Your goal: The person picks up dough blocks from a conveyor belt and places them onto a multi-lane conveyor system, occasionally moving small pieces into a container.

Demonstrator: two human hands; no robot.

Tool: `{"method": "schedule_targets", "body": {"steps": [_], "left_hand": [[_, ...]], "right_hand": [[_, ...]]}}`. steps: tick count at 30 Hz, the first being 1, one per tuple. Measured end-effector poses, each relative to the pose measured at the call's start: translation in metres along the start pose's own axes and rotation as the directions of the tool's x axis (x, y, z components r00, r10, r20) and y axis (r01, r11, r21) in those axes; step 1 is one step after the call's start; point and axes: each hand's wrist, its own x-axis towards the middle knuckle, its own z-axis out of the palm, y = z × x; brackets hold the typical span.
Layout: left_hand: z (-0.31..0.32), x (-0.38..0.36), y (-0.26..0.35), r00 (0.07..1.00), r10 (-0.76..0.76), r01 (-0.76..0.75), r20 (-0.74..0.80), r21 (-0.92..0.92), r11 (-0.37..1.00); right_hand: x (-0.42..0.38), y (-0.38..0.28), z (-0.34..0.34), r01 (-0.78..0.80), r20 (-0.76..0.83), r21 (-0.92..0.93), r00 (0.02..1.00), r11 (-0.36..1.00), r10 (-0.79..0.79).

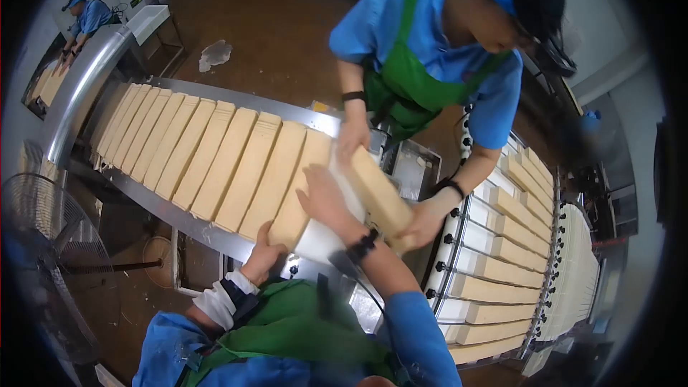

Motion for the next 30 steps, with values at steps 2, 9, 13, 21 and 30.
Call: {"method": "schedule_targets", "body": {"steps": [2, 9, 13, 21, 30], "left_hand": [[-0.01, 0.003, 0.006, 0.994, -0.069, 0.065, 0.087, 0.055, 0.996], [-0.036, 0.017, 0.019, 0.894, -0.266, 0.275, 0.36, 0.028, 0.961], [-0.042, 0.025, 0.022, 0.844, -0.338, 0.34, 0.415, 0.072, 0.938], [-0.032, 0.022, 0.03, 0.836, -0.382, 0.423, 0.394, -0.021, 0.906], [-0.009, 0.024, 0.014, 0.913, -0.289, 0.291, 0.288, 0.038, 0.956]], "right_hand": [[0.04, 0.03, 0.037, -0.069, 0.014, -0.131, 0.997, 0.989, 0.071], [0.071, 0.067, 0.071, -0.176, 0.001, -0.292, 0.983, 0.94, 0.184], [0.057, 0.069, 0.075, -0.184, 0.044, -0.345, 0.976, 0.92, 0.212], [0.092, 0.062, 0.053, -0.209, -0.082, -0.292, 0.978, 0.933, 0.193], [0.09, 0.065, 0.033, -0.38, -0.093, -0.43, 0.921, 0.819, 0.379]]}}
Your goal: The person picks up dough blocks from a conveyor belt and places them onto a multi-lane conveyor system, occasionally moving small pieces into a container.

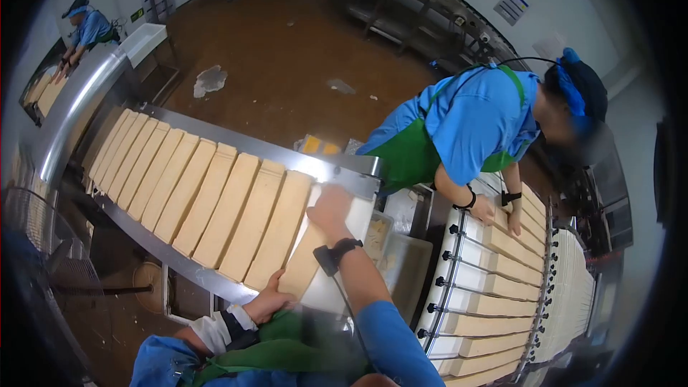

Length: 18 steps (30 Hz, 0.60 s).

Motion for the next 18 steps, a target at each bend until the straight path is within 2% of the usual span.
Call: {"method": "schedule_targets", "body": {"steps": [1, 4, 5, 7, 8, 9, 10, 11, 12, 13, 14, 16, 18], "left_hand": [[0.002, 0.001, 0.0, 1.0, -0.005, 0.006, -0.008, 0.044, 0.999], [-0.007, 0.037, -0.034, 0.955, 0.292, -0.245, -0.051, 0.417, 0.875], [-0.005, 0.041, -0.037, 0.928, 0.366, -0.258, -0.069, 0.591, 0.765], [0.012, 0.027, -0.012, 0.865, 0.501, -0.224, -0.033, 0.869, 0.442], [0.02, 0.027, 0.0, 0.863, 0.503, -0.186, -0.055, 0.89, 0.417], [0.029, 0.025, 0.008, 0.867, 0.492, -0.143, -0.076, 0.909, 0.391], [0.038, 0.022, 0.009, 0.877, 0.472, -0.096, -0.091, 0.928, 0.359], [0.044, 0.023, 0.01, 0.881, 0.468, -0.105, -0.072, 0.935, 0.34], [0.046, 0.026, 0.009, 0.88, 0.472, -0.118, -0.051, 0.94, 0.322], [0.046, 0.034, 0.002, 0.869, 0.491, -0.085, -0.068, 0.956, 0.282], [0.046, 0.04, -0.004, 0.847, 0.529, -0.084, -0.054, 0.969, 0.233], [0.047, 0.05, -0.013, 0.787, 0.616, -0.08, -0.029, 0.986, 0.148], [0.042, 0.056, -0.014, 0.751, 0.658, -0.144, 0.056, 0.986, 0.081]], "right_hand": [[-0.005, 0.009, -0.002, -0.032, -0.029, -0.033, 0.999, 0.999, 0.031], [-0.025, 0.053, -0.02, -0.161, 0.011, -0.036, 0.987, 0.986, 0.161], [-0.03, 0.068, -0.035, -0.226, 0.075, -0.01, 0.971, 0.974, 0.226], [-0.039, 0.107, -0.049, -0.294, 0.217, 0.19, 0.943, 0.937, 0.252], [-0.047, 0.129, -0.051, -0.352, 0.285, 0.285, 0.919, 0.892, 0.272], [-0.053, 0.16, -0.027, -0.298, 0.276, 0.415, 0.942, 0.86, 0.193], [-0.061, 0.175, -0.033, -0.264, 0.36, 0.44, 0.928, 0.858, 0.101], [-0.068, 0.185, -0.051, -0.315, 0.531, 0.477, 0.847, 0.82, 0.017], [-0.086, 0.199, -0.032, -0.126, 0.326, 0.613, 0.94, 0.78, -0.105], [-0.103, 0.195, -0.051, -0.02, 0.311, 0.533, 0.934, 0.846, -0.174], [-0.124, 0.196, -0.056, 0.033, 0.374, 0.334, 0.913, 0.942, -0.164], [-0.164, 0.185, -0.052, -0.113, 0.292, 0.235, 0.955, 0.965, 0.041], [-0.204, 0.182, -0.052, -0.126, 0.11, 0.185, 0.988, 0.975, 0.107]]}}
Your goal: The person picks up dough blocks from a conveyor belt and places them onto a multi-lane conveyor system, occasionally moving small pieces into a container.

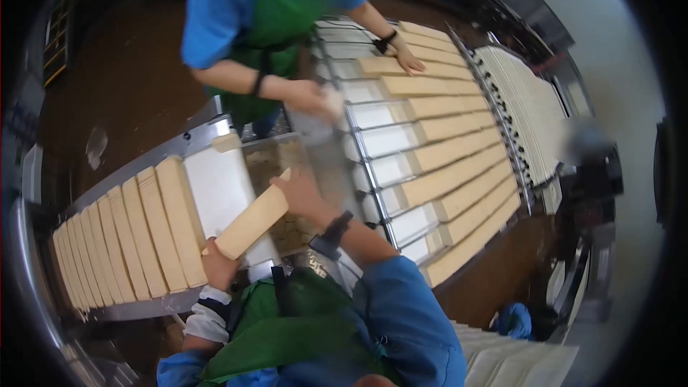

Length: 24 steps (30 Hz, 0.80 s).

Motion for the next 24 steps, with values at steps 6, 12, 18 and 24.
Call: {"method": "schedule_targets", "body": {"steps": [6, 12, 18, 24], "left_hand": [[-0.021, 0.005, 0.093, 0.946, 0.289, -0.279, 0.146, -0.084, 0.957], [-0.018, -0.037, 0.201, 0.698, 0.555, -0.389, 0.452, -0.412, 0.824], [-0.002, -0.069, 0.242, 0.522, 0.557, -0.17, 0.647, -0.561, 0.81], [0.015, -0.08, 0.274, 0.454, 0.515, 0.165, 0.727, -0.637, 0.753]], "right_hand": [[-0.125, 0.018, -0.079, -0.313, -0.268, 0.022, 0.913, 0.95, 0.307], [-0.243, 0.109, -0.161, -0.532, -0.11, 0.119, 0.832, 0.838, 0.544], [-0.277, 0.188, -0.137, -0.395, 0.112, 0.297, 0.919, 0.87, 0.379], [-0.284, 0.157, -0.142, -0.455, -0.469, -0.429, 0.85, 0.78, 0.238]]}}
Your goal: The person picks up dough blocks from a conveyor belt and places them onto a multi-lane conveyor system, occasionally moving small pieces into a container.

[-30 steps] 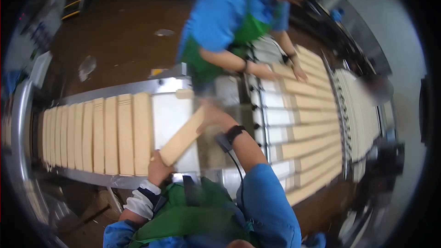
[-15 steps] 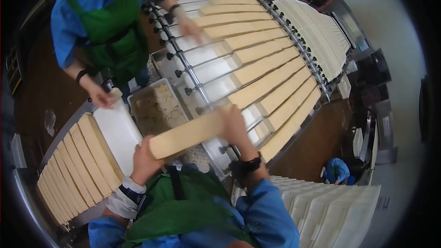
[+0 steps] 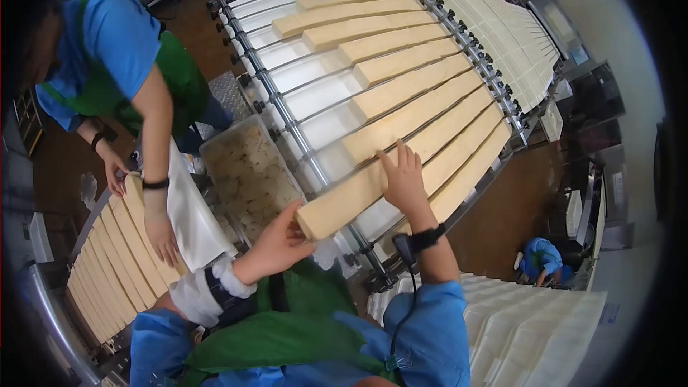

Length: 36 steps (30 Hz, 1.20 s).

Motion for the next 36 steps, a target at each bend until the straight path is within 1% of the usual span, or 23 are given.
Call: {"method": "schedule_targets", "body": {"steps": [1, 2, 3, 4, 5, 8, 11, 14, 17, 20, 23, 26, 27, 29, 32, 33, 34, 35, 36], "left_hand": [[0.005, 0.007, 0.0, 0.999, -0.011, 0.011, 0.034, 0.003, 1.0], [0.007, 0.014, -0.01, 0.999, 0.032, -0.032, 0.011, 0.038, 0.999], [0.007, 0.02, -0.022, 0.997, 0.074, -0.073, -0.011, 0.074, 0.995], [0.008, 0.024, -0.029, 0.992, 0.122, -0.118, -0.029, 0.113, 0.987], [0.008, 0.024, -0.029, 0.988, 0.136, -0.125, -0.068, 0.151, 0.981], [0.011, 0.031, -0.026, 0.986, 0.038, -0.011, -0.163, 0.162, 0.987], [0.006, 0.039, -0.039, 0.976, 0.047, -0.027, -0.213, 0.094, 0.995], [-0.005, 0.036, -0.051, 0.976, 0.155, -0.147, -0.151, 0.058, 0.987], [-0.018, 0.038, -0.073, 0.981, 0.17, -0.18, -0.099, -0.109, 0.978], [-0.019, 0.035, -0.075, 0.99, 0.133, -0.138, -0.042, -0.188, 0.972], [-0.019, 0.038, -0.077, 0.989, 0.148, -0.147, -0.007, -0.186, 0.971], [-0.013, 0.035, -0.067, 0.982, 0.186, -0.182, 0.015, -0.129, 0.975], [-0.01, 0.035, -0.062, 0.966, 0.257, -0.254, 0.036, -0.082, 0.964], [-0.013, 0.034, -0.059, 0.966, 0.255, -0.243, 0.053, -0.166, 0.956], [-0.032, 0.027, -0.039, 0.961, 0.268, -0.238, 0.069, -0.289, 0.927], [-0.043, 0.022, -0.032, 0.96, 0.271, -0.234, 0.07, -0.332, 0.914], [-0.056, 0.021, -0.03, 0.973, 0.228, -0.204, 0.028, -0.353, 0.913], [-0.069, 0.025, -0.035, 0.953, 0.284, -0.301, -0.103, -0.234, 0.925], [-0.082, 0.026, -0.041, 0.913, 0.343, -0.369, -0.22, -0.093, 0.925]], "right_hand": [[-0.005, -0.01, -0.008, -0.092, 0.031, 0.125, 0.996, 0.988, 0.089], [-0.012, -0.022, -0.015, -0.184, 0.072, 0.241, 0.983, 0.953, 0.172], [-0.021, -0.036, -0.02, -0.276, 0.124, 0.35, 0.961, 0.895, 0.247], [-0.031, -0.053, -0.021, -0.336, 0.17, 0.428, 0.942, 0.839, 0.291], [-0.039, -0.071, -0.023, -0.396, 0.219, 0.498, 0.918, 0.772, 0.33], [-0.045, -0.113, -0.03, -0.506, 0.187, 0.478, 0.857, 0.718, 0.48], [-0.043, -0.125, -0.024, -0.539, 0.116, 0.477, 0.821, 0.694, 0.559], [-0.045, -0.133, -0.017, -0.486, 0.056, 0.517, 0.841, 0.705, 0.539], [-0.048, -0.137, -0.014, -0.501, 0.143, 0.554, 0.844, 0.665, 0.517], [-0.045, -0.143, -0.009, -0.475, 0.147, 0.687, 0.832, 0.551, 0.534], [-0.026, -0.145, -0.032, -0.385, 0.143, 0.573, 0.916, 0.724, 0.374], [-0.024, -0.145, -0.026, -0.441, 0.253, 0.419, 0.896, 0.794, 0.364], [-0.024, -0.142, -0.024, -0.473, 0.308, 0.464, 0.879, 0.749, 0.364], [-0.02, -0.128, -0.022, -0.534, 0.413, 0.538, 0.842, 0.653, 0.348], [-0.015, -0.101, -0.008, -0.574, 0.5, 0.655, 0.817, 0.491, 0.288], [-0.006, -0.089, -0.004, -0.532, 0.444, 0.73, 0.847, 0.43, 0.293], [0.012, -0.076, 0.001, -0.481, 0.388, 0.798, 0.871, 0.364, 0.301], [0.033, -0.063, 0.005, -0.419, 0.33, 0.857, 0.893, 0.3, 0.305], [0.054, -0.06, 0.008, -0.375, 0.239, 0.82, 0.911, 0.433, 0.336]]}}
